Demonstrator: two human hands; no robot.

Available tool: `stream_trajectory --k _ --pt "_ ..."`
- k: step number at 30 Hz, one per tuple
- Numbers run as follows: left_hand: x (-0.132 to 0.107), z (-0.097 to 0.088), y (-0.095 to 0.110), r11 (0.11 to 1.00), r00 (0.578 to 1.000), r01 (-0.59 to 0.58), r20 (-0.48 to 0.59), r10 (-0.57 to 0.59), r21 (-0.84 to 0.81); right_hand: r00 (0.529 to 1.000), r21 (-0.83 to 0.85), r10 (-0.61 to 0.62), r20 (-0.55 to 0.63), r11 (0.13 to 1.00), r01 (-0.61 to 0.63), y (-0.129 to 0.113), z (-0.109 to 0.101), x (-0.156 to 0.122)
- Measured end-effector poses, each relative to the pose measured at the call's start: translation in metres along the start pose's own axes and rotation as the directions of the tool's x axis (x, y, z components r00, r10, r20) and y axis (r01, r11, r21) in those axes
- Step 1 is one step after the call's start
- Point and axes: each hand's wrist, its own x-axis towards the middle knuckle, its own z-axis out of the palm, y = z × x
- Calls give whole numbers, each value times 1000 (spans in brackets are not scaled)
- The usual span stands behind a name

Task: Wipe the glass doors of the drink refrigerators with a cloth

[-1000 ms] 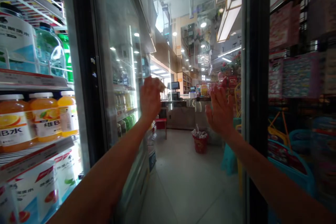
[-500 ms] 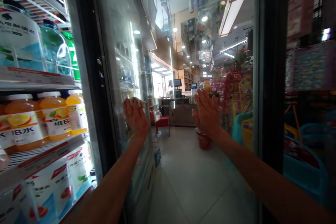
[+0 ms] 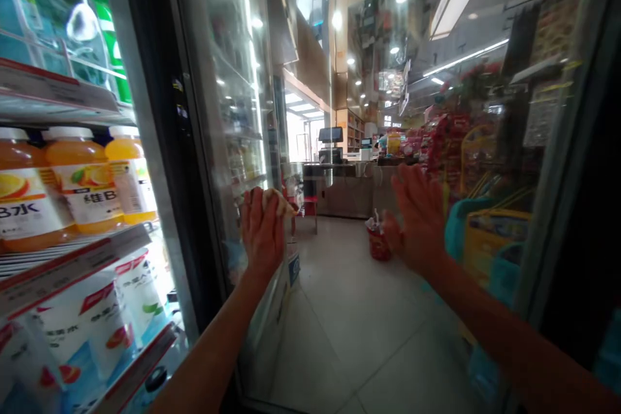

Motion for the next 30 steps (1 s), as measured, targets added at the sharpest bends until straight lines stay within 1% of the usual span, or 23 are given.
stream_trajectory --k 3,6,8,10,14,16,17,19,20,21,22,23,24,25,26,27,28,29,30 --pt "17 7 10 996 998 -61 18 62 -60 999 -15 -12 -39 1000 11 8 -5 -6" --pt "34 12 14 992 994 -90 50 94 -86 1000 -46 -17 -19 999 16 9 -7 -11" --pt "39 11 12 988 989 -122 77 129 -90 1000 -72 -4 -9 997 3 7 -7 -12" --pt "39 6 8 988 986 -132 88 139 -86 1000 -90 2 -4 996 -3 5 -8 -11" --pt "31 -5 -6 996 989 -71 123 78 -61 998 -107 -23 51 994 29 6 -12 -11" --pt "24 -9 -12 999 993 -36 109 40 -37 997 -105 -44 59 993 50 5 -16 -11" --pt "19 -11 -12 1000 996 -18 92 20 -25 997 -105 -53 49 993 57 4 -18 -10" --pt "6 -11 0 1000 999 2 50 -1 -13 998 -107 -61 17 992 63 0 -23 -8" --pt "-1 -10 12 1000 999 -15 39 16 -23 998 -106 -61 6 993 61 -3 -26 -6" --pt "-10 -9 27 997 997 -59 50 61 -47 998 -99 -58 3 993 58 -5 -29 -5" --pt "-17 -7 44 988 988 -132 70 138 -84 998 -88 -59 8 994 59 -8 -31 -3" --pt "-25 -6 60 965 965 -226 101 241 -135 998 -73 -62 19 995 63 -9 -34 -2" --pt "-31 -4 74 928 929 -322 126 348 -190 998 -60 -63 27 996 65 -10 -35 -1" --pt "-36 -4 82 892 893 -389 145 426 -230 998 -52 -60 24 997 62 -10 -37 0" --pt "-39 -5 84 873 872 -421 157 464 -245 998 -48 -52 16 997 53 -9 -37 1" --pt "-42 -7 79 880 875 -416 162 456 -231 999 -47 -41 5 998 41 -7 -37 1" --pt "-43 -9 68 912 905 -364 159 394 -188 1000 -44 -30 -8 999 29 -5 -37 2" --pt "-44 -13 53 955 946 -269 154 287 -125 1000 -35 -23 -16 999 23 -4 -36 2" --pt "-44 -15 38 987 983 -146 105 152 -64 1000 -23 -25 -19 999 24 -2 -35 2"
